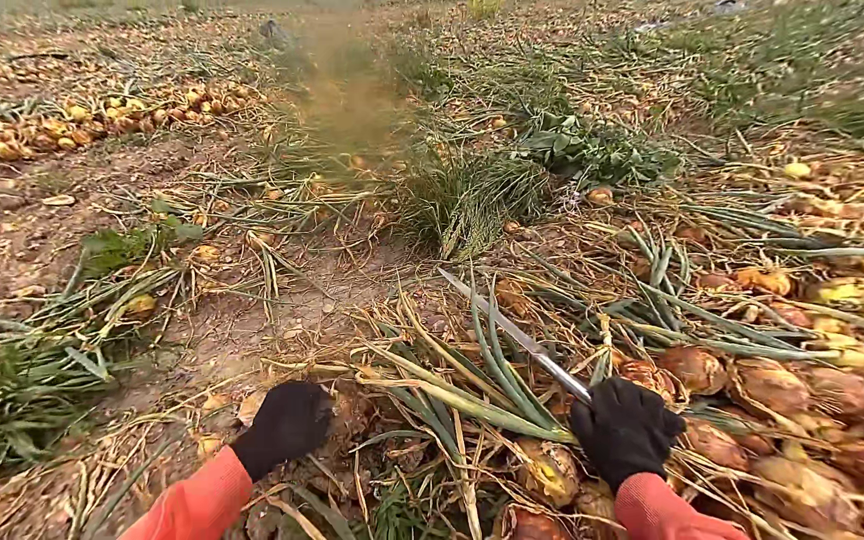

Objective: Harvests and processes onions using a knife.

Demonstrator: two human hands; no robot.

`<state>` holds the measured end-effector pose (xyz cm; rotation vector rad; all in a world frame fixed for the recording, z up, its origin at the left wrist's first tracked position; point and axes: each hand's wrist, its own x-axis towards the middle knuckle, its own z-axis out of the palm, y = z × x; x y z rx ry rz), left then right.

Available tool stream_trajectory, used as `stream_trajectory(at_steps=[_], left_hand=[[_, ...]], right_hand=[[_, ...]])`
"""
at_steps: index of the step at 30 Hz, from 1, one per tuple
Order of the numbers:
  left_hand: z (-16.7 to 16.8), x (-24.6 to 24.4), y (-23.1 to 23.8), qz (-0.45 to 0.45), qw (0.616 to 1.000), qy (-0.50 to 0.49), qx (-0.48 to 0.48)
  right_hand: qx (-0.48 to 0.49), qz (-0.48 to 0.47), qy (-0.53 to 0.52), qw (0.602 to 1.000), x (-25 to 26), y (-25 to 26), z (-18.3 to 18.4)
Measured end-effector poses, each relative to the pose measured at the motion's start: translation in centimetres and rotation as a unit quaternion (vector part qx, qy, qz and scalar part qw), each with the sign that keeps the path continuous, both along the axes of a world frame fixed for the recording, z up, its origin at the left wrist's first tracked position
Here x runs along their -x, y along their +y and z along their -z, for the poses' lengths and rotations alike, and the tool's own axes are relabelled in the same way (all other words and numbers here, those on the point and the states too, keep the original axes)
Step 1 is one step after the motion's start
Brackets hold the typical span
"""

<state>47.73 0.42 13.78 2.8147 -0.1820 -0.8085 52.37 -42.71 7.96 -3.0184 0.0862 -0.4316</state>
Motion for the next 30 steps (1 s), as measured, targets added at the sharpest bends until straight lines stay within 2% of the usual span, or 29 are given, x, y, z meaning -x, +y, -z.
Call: stream_trajectory(at_steps=[2,3,5,7,9,12,14,16,18,20,22,25,27,30], left_hand=[[-2.6,1.5,-1.5,0.06,0.979,0.089,0.173],[-2.4,1.5,-2.5,0.082,0.964,0.143,0.208],[-0.2,-0.6,-5.1,0.063,0.97,0.188,0.144],[3.2,-3.6,-8.4,-0.039,0.988,0.133,0.07],[5.6,-5.6,-12.3,-0.134,0.986,0.042,0.095],[7.0,-5.8,-19.1,-0.224,0.955,-0.083,0.176],[6.2,-5.9,-22.5,-0.263,0.953,-0.088,0.125],[5.2,-5.9,-24.2,-0.212,0.961,-0.116,0.137],[3.4,-6.6,-25.3,-0.13,0.953,-0.146,0.23],[3.7,-7.7,-25.3,-0.073,0.914,-0.114,0.383],[5.9,-8.6,-23.3,-0.058,0.884,-0.102,0.453],[9.4,-7.2,-19.4,-0.096,0.904,-0.215,0.358],[10.2,-5.9,-17.7,-0.097,0.941,-0.21,0.249],[9.8,-6.2,-16.5,-0.013,0.975,-0.189,0.116]], right_hand=[[-0.01,0.007,0.015,1.0,0.0,0.1,0.1],[-0.015,0.007,0.021,1.0,0.0,0.2,0.2],[-0.017,0.011,0.039,0.999,0.2,0.4,0.1],[-0.019,0.008,0.037,0.999,0.4,0.4,0.1],[-0.024,0.006,0.031,0.999,0.3,0.4,-0.1],[-0.035,0.007,0.043,0.998,0.0,0.2,-0.7],[-0.032,0.009,0.043,0.999,0.0,0.1,-0.6],[-0.033,0.01,0.037,0.999,-0.1,0.0,-0.4],[-0.039,0.015,0.035,0.999,-0.2,-0.1,-0.3],[-0.04,0.023,0.043,0.998,0.0,-0.3,-0.3],[-0.04,0.017,0.038,0.998,0.0,-0.1,-0.4],[-0.039,0.0,0.026,0.999,-0.3,-0.2,-0.3],[-0.036,0.0,0.019,0.999,-0.3,-0.4,-0.2],[-0.029,0.005,0.02,0.999,-0.1,-0.4,0.1]])
